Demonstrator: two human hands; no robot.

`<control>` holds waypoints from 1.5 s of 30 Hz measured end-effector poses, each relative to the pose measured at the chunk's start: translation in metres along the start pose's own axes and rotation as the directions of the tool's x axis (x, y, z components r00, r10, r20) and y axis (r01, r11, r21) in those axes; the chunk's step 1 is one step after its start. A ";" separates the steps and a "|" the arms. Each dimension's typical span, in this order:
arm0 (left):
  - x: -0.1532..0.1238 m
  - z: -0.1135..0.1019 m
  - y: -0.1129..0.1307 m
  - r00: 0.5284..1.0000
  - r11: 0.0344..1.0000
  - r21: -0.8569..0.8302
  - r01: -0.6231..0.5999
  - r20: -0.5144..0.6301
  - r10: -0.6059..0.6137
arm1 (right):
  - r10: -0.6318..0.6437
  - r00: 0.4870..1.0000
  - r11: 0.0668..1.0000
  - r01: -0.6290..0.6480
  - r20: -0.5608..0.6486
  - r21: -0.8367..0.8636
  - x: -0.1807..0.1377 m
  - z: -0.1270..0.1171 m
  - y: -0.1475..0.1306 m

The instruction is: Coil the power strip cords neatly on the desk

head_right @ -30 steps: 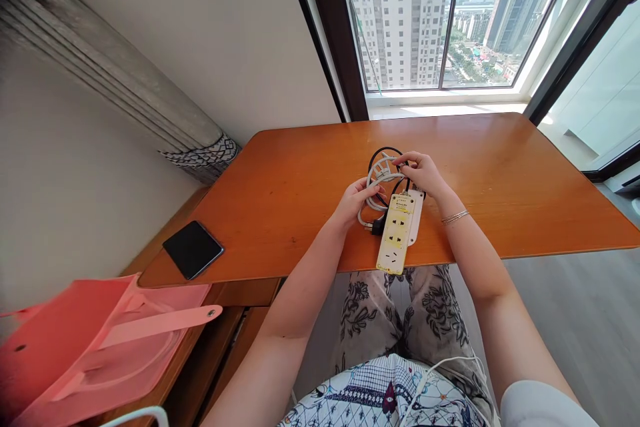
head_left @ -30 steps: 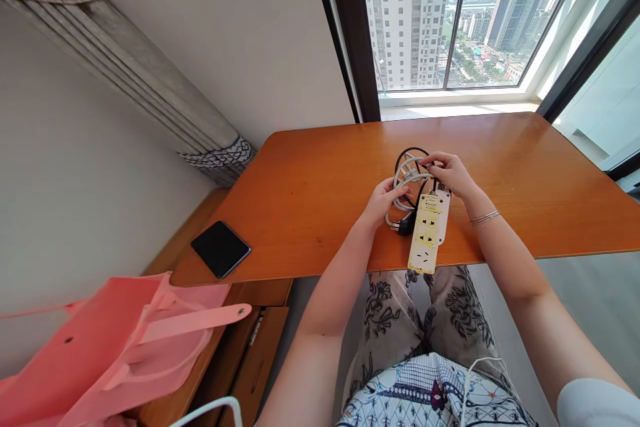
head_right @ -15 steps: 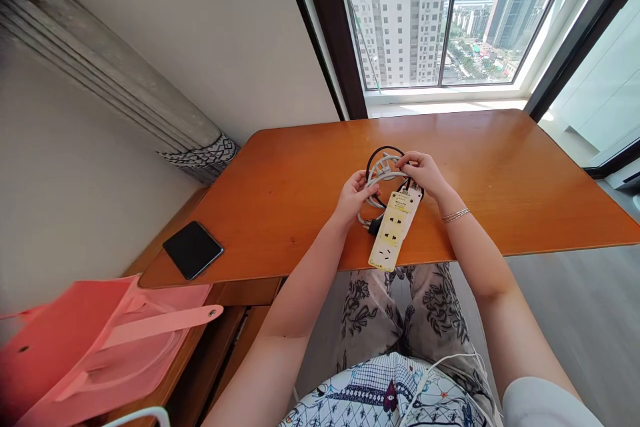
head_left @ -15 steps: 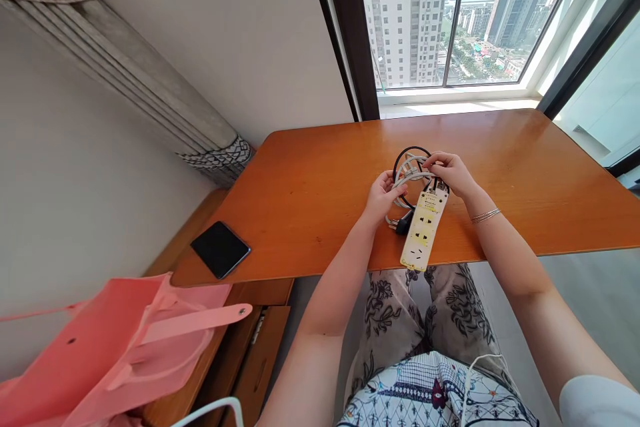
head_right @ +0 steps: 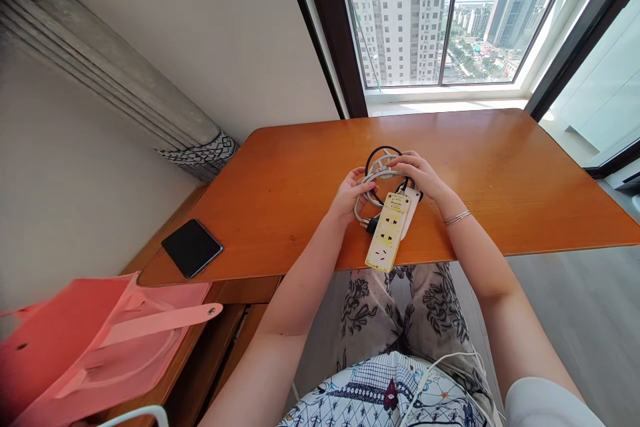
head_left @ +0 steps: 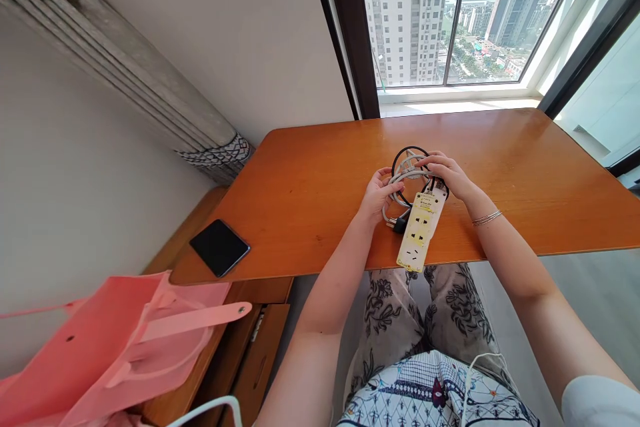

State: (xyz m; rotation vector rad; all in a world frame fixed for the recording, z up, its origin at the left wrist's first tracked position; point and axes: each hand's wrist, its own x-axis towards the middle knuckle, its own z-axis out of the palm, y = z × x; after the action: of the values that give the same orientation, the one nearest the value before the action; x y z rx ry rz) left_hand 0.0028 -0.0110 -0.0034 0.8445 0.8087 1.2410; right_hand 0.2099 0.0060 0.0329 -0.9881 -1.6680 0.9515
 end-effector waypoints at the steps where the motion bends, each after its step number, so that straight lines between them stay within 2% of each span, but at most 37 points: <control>1: 0.000 0.000 0.000 1.000 1.000 0.000 -0.003 0.005 0.003 | -0.024 1.000 0.999 0.024 0.009 -0.035 0.000 0.000 0.000; 6: 0.000 0.000 -0.001 1.000 1.000 -0.022 -0.022 -0.012 0.022 | -0.045 0.995 0.980 0.061 0.087 -0.189 0.001 -0.001 0.004; 9: -0.001 0.002 0.001 0.997 0.997 0.014 -0.077 -0.016 0.077 | -0.069 0.990 0.954 0.102 0.124 -0.283 0.001 0.005 0.010; 11: -0.002 0.004 0.002 0.991 0.988 0.074 -0.137 0.013 0.136 | -0.077 0.994 0.932 0.097 0.071 -0.348 0.000 0.010 0.014; 13: -0.004 0.006 0.003 0.981 0.973 0.134 -0.190 0.053 0.185 | -0.079 0.996 0.917 0.059 -0.035 -0.395 0.000 0.016 0.018; 16: -0.004 0.006 0.003 0.974 0.953 0.207 -0.220 0.095 0.204 | -0.086 0.980 0.909 0.003 -0.180 -0.417 0.001 0.022 0.021; 20: 0.001 0.002 0.004 0.983 0.946 0.284 -0.159 0.138 0.124 | -0.065 0.957 0.949 -0.028 -0.282 -0.315 0.003 0.022 0.020; 22: 0.003 0.000 0.004 0.986 0.949 0.296 -0.108 0.152 0.065 | -0.008 0.966 0.983 -0.040 -0.258 -0.177 0.004 0.019 0.019; 24: 0.006 0.000 0.003 0.989 0.955 0.288 -0.073 0.145 0.032 | 0.063 0.981 0.998 -0.066 -0.185 -0.007 0.004 0.015 0.016; 27: 0.008 0.002 -0.002 0.991 0.962 0.260 -0.081 0.122 0.051 | 0.107 0.986 0.980 -0.082 -0.130 0.183 0.004 0.011 0.013; 30: 0.008 0.006 -0.006 0.982 0.961 0.224 -0.163 0.134 0.136 | 0.118 0.975 0.958 -0.062 -0.188 0.278 0.004 0.012 0.011; 33: 0.008 0.008 -0.008 0.967 0.928 0.287 -0.237 0.160 0.198 | 0.135 0.959 0.948 -0.052 -0.250 0.313 0.004 0.018 0.010; 36: 0.008 0.009 -0.009 0.972 0.917 0.334 -0.220 0.158 0.176 | 0.134 0.954 0.953 -0.049 -0.270 0.299 0.005 0.022 0.008; 39: 0.010 0.011 -0.008 0.984 0.954 0.265 -0.139 0.148 0.102 | 0.126 0.966 0.946 -0.048 -0.226 0.320 0.005 0.019 0.006; 41: 0.011 0.012 -0.007 0.992 0.974 0.222 -0.036 0.129 0.007 | 0.122 0.979 0.945 -0.065 -0.161 0.320 0.006 0.016 0.006; 43: 0.012 0.010 -0.005 0.992 0.981 0.185 0.055 0.103 -0.075 | 0.110 0.988 0.957 -0.077 -0.106 0.281 0.006 0.014 0.006; 45: 0.012 0.007 -0.004 0.992 0.984 0.156 0.086 0.079 -0.099 | 0.094 0.992 0.970 -0.072 -0.082 0.231 0.004 0.015 0.009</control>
State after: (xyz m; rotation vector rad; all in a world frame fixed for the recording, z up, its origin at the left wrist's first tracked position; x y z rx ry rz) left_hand 0.0126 0.0000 -0.0040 0.9667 0.8708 1.0637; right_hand 0.1961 0.0111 0.0227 -0.9375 -1.4143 1.1088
